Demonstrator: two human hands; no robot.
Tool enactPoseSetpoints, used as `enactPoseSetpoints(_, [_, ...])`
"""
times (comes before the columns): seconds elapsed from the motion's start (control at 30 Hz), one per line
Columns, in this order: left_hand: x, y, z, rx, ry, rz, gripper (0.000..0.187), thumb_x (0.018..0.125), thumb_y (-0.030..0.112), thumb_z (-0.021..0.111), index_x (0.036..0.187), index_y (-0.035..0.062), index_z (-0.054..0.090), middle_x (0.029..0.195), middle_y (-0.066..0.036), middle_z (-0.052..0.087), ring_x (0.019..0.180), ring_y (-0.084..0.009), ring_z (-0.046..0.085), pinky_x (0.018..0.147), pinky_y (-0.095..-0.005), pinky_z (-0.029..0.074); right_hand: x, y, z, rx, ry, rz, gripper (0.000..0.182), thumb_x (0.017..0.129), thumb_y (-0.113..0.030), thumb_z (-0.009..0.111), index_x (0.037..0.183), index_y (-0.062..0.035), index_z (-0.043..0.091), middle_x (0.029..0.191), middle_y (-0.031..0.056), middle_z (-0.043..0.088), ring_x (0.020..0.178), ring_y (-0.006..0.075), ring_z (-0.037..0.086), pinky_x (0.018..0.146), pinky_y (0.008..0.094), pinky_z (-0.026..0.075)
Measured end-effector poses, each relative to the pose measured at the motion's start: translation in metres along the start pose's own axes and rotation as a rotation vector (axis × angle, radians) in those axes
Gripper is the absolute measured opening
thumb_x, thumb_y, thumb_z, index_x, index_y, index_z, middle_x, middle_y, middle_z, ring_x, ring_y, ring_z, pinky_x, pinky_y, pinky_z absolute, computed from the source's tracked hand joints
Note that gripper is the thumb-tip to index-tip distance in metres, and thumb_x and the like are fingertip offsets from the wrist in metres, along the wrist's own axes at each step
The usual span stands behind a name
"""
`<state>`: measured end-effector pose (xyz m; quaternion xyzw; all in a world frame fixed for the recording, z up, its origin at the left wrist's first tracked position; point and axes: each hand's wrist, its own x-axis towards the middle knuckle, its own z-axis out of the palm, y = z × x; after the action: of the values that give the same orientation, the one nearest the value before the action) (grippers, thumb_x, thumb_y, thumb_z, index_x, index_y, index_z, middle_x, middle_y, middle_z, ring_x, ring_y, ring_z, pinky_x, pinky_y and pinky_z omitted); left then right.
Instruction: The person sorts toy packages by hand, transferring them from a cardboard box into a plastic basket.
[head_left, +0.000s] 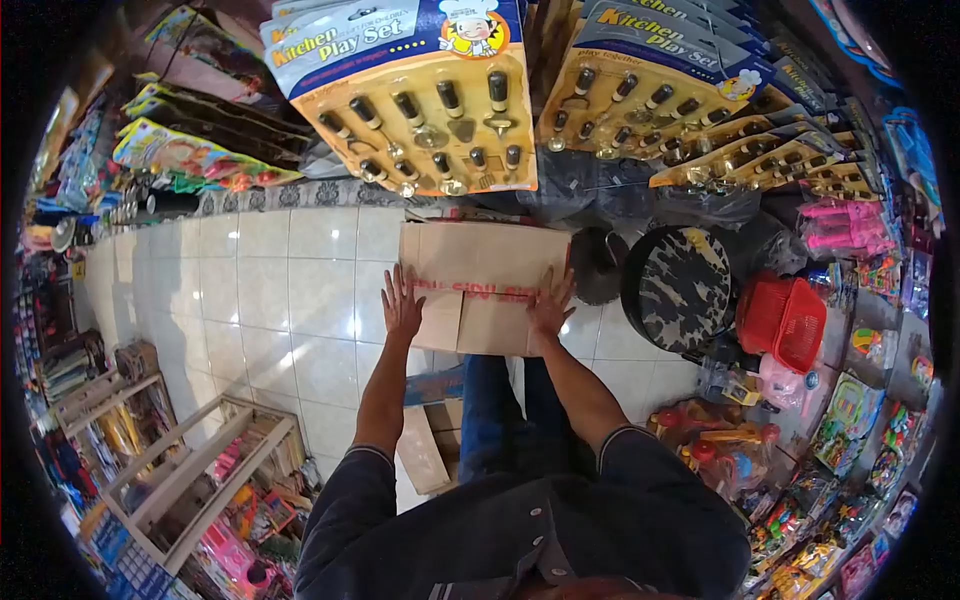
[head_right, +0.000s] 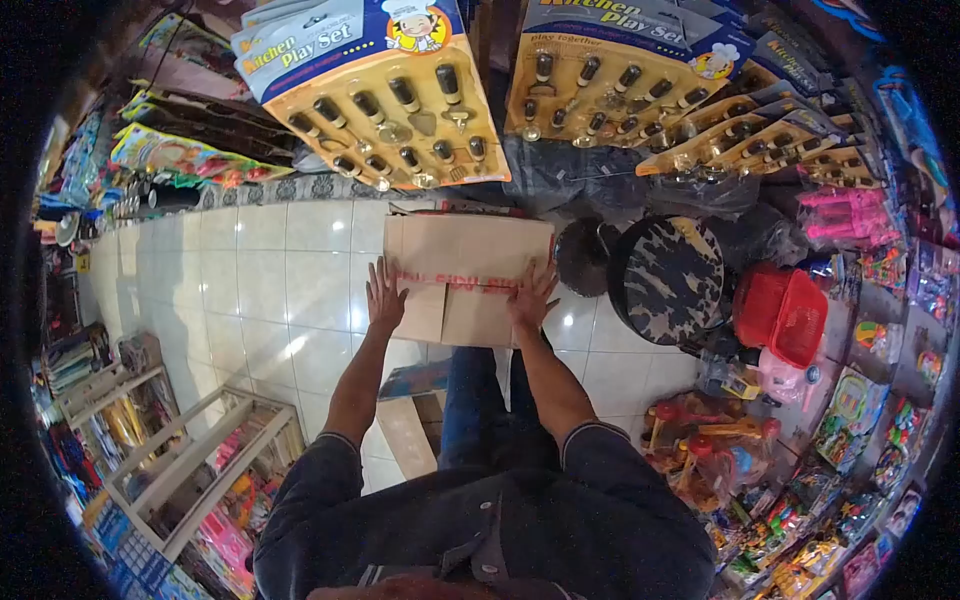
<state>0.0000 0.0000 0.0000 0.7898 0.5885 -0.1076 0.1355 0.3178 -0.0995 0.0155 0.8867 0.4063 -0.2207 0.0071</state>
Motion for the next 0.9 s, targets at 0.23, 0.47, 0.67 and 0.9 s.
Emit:
enactPoseSetpoints(0.23, [0.048, -0.026, 0.031, -0.363, 0.094, -0.174, 0.109, 0.088, 0.044, 0.07, 0.156, -0.0007, -0.002, 0.163, -0.025, 0.001, 0.15, -0.0466, 0.008, 0.11, -0.0635, 0.033, 0.032, -0.002, -0.003, 0.386, 0.12, 0.147, 0.102, 0.084, -0.05, 0.068, 0.16, -0.0267, 0.005, 0.166, 0.0148, -0.002, 0.149, 0.0435, 0.015, 0.109, 0.0609, 0.038])
enactPoseSetpoints(0.47, [0.062, -0.056, 0.082, -0.968, 0.008, -0.092, 0.091, 0.086, 0.022, 0.077, 0.151, 0.0, 0.018, 0.115, -0.024, 0.067, 0.109, -0.0398, 0.065, 0.089, -0.0435, 0.052, 0.055, 0.028, 0.064, 0.614, 0.057, 0.271, 0.107, 0.079, -0.035, 0.082, 0.157, -0.0148, 0.012, 0.126, 0.02, 0.061, 0.109, 0.0374, 0.065, 0.087, 0.0415, 0.056])
enactPoseSetpoints(0.67, [0.046, -0.033, 0.057, -0.89, 0.056, -0.182, 0.053, 0.088, 0.015, 0.07, 0.134, 0.0067, 0.044, 0.105, -0.02, 0.07, 0.097, -0.0414, 0.067, 0.08, -0.0468, 0.054, 0.049, 0.034, 0.053, 0.521, 0.1, 0.231, 0.081, 0.085, -0.038, 0.075, 0.147, -0.0085, 0.033, 0.103, 0.0212, 0.072, 0.096, 0.0419, 0.069, 0.08, 0.046, 0.056])
enactPoseSetpoints(0.9, [0.007, -0.022, 0.009, -0.875, 0.065, -0.201, 0.058, 0.088, 0.022, 0.071, 0.139, 0.0087, 0.047, 0.111, -0.017, 0.071, 0.102, -0.038, 0.068, 0.082, -0.0449, 0.054, -0.008, 0.027, -0.043, 0.54, 0.089, 0.26, 0.074, 0.089, -0.046, 0.064, 0.15, -0.0191, 0.032, 0.107, 0.0263, 0.069, 0.102, 0.0472, 0.065, 0.086, 0.0546, 0.051])
